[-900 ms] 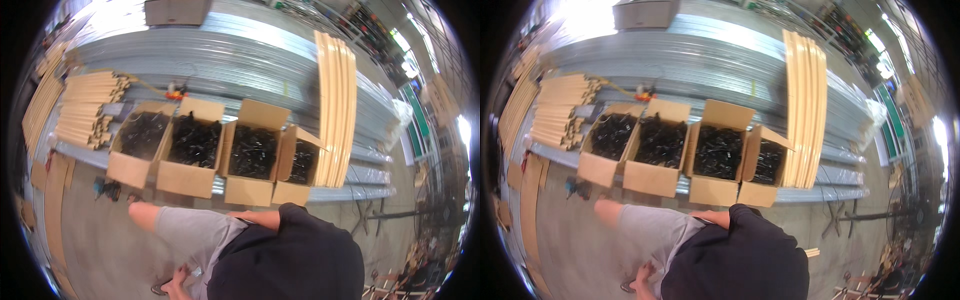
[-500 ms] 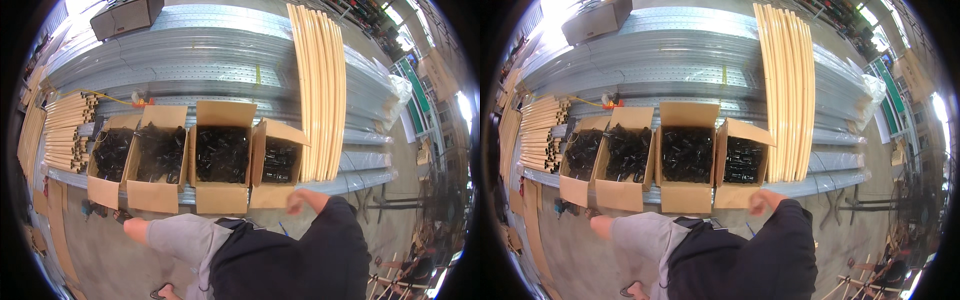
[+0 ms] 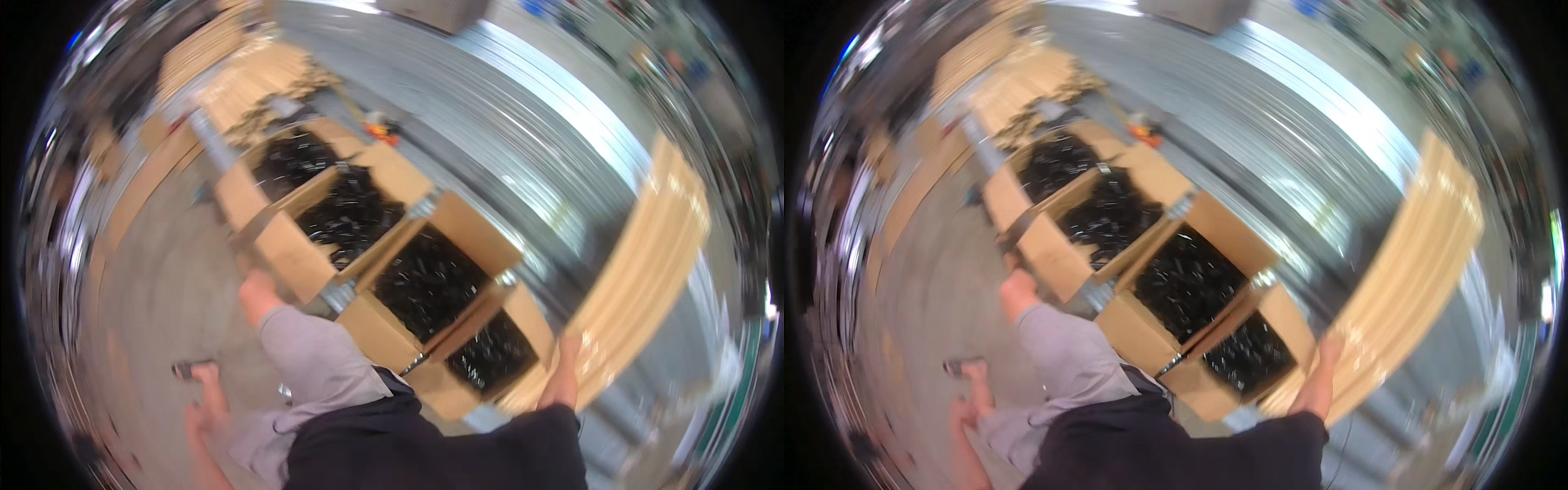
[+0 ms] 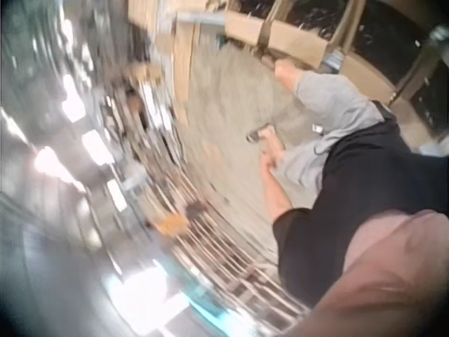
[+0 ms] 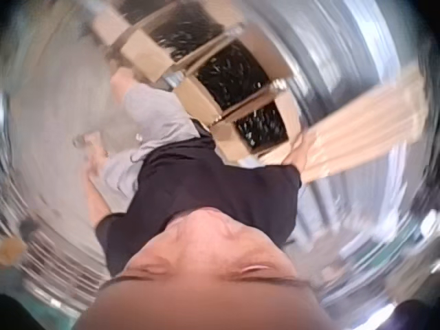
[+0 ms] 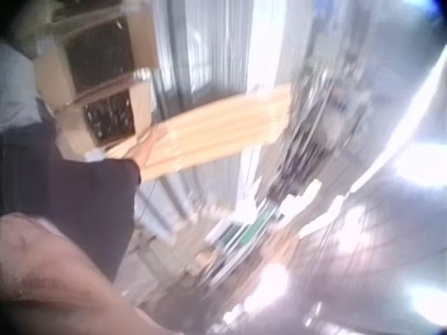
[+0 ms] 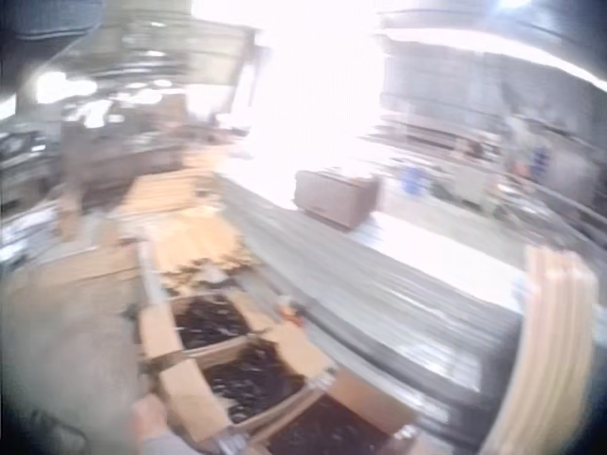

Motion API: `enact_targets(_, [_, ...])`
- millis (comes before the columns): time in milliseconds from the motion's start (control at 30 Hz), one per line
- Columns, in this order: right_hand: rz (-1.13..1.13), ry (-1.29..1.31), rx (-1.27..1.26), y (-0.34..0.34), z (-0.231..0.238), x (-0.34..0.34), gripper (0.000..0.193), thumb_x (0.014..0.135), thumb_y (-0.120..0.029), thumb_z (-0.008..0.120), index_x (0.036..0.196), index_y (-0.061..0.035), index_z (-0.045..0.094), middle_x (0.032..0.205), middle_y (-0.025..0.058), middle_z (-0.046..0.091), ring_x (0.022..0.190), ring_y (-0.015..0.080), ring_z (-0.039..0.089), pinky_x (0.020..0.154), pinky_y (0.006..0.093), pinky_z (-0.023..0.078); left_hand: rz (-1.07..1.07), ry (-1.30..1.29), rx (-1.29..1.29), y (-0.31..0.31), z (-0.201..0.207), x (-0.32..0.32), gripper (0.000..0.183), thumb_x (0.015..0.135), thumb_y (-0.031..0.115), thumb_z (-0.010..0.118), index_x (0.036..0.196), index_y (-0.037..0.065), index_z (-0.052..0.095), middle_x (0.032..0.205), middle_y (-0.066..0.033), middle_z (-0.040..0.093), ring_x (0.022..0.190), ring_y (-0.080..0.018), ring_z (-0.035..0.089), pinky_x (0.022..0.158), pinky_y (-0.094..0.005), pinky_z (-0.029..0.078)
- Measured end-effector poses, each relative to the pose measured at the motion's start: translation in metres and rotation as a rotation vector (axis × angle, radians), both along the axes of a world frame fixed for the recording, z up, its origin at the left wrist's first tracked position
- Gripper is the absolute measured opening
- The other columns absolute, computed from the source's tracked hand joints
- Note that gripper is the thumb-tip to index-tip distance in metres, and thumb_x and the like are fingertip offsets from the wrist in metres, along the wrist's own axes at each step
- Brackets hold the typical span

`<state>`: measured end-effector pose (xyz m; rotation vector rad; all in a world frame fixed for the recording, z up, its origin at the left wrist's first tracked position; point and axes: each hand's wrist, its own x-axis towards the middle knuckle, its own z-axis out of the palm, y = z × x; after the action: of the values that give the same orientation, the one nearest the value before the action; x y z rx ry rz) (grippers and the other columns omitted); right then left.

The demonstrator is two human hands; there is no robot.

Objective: The person attaches black plastic brackets onto wooden dowels while sitting on the floor in a workshop environment.

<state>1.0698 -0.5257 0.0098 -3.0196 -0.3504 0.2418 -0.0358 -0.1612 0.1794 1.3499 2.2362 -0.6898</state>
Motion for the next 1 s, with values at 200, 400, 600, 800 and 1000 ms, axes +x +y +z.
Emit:
enact_targets(200, [-0.133,-0.11,-0.116,0.042,0.026,-0.027,0.037,0.077,-0.026,0.077,0.099,0.0024,0.067,0.099,0.0234,0.069,0.095,0.0389,0.069,0.077,0.0488,0.057,0.133,-0.008,0.307,-0.048,0.035,-0.013,0.064,0.083,0.047,0.069,0.121,-0.004,0.061,0.118,-0.0271,0.065,0.113,-0.0389,0.062,0.095,-0.0464,0.049])
enact_targets(400, [-0.133,-0.148,-0.128,0.074,0.069,-0.048,0.037,0.08,-0.029,0.079,0.097,0.0024,0.069,0.093,0.0196,0.071,0.087,0.0336,0.072,0.072,0.0441,0.059,0.283,-0.03,0.303,-0.094,0.014,0.0,0.06,0.083,0.042,0.071,0.118,-0.005,0.063,0.119,-0.0264,0.065,0.115,-0.0374,0.062,0.098,-0.0449,0.049])
enact_targets(600, [-0.1,-0.042,-0.022,0.051,0.056,-0.02,0.027,0.085,-0.02,0.063,0.095,0.0043,0.069,0.093,0.0246,0.071,0.091,0.0372,0.071,0.075,0.0486,0.055,0.284,-0.062,0.231,-0.061,0.043,0.049,0.062,0.085,0.043,0.07,0.124,-0.004,0.061,0.126,-0.0253,0.062,0.118,-0.0361,0.06,0.099,-0.0438,0.049])
enact_targets(800, [-0.439,-0.114,0.151,0.043,0.111,-0.067,0.037,0.078,-0.018,0.065,0.102,0.0092,0.066,0.096,0.0281,0.07,0.09,0.0415,0.069,0.074,0.0494,0.053,0.266,-0.039,0.274,-0.05,0.071,0.024,0.06,0.086,0.04,0.068,0.126,-0.004,0.061,0.126,-0.0249,0.063,0.117,-0.0361,0.061,0.1,-0.0434,0.048])
enact_targets(1000, [-0.313,-0.273,0.251,0.035,0.144,-0.096,0.032,0.078,-0.016,0.067,0.102,0.0038,0.066,0.093,0.0214,0.07,0.087,0.0352,0.067,0.079,0.044,0.051,0.348,-0.245,0.274,-0.026,0.056,0.066,0.059,0.086,0.037,0.068,0.128,-0.003,0.06,0.128,-0.0241,0.061,0.12,-0.036,0.059,0.101,-0.0427,0.047])
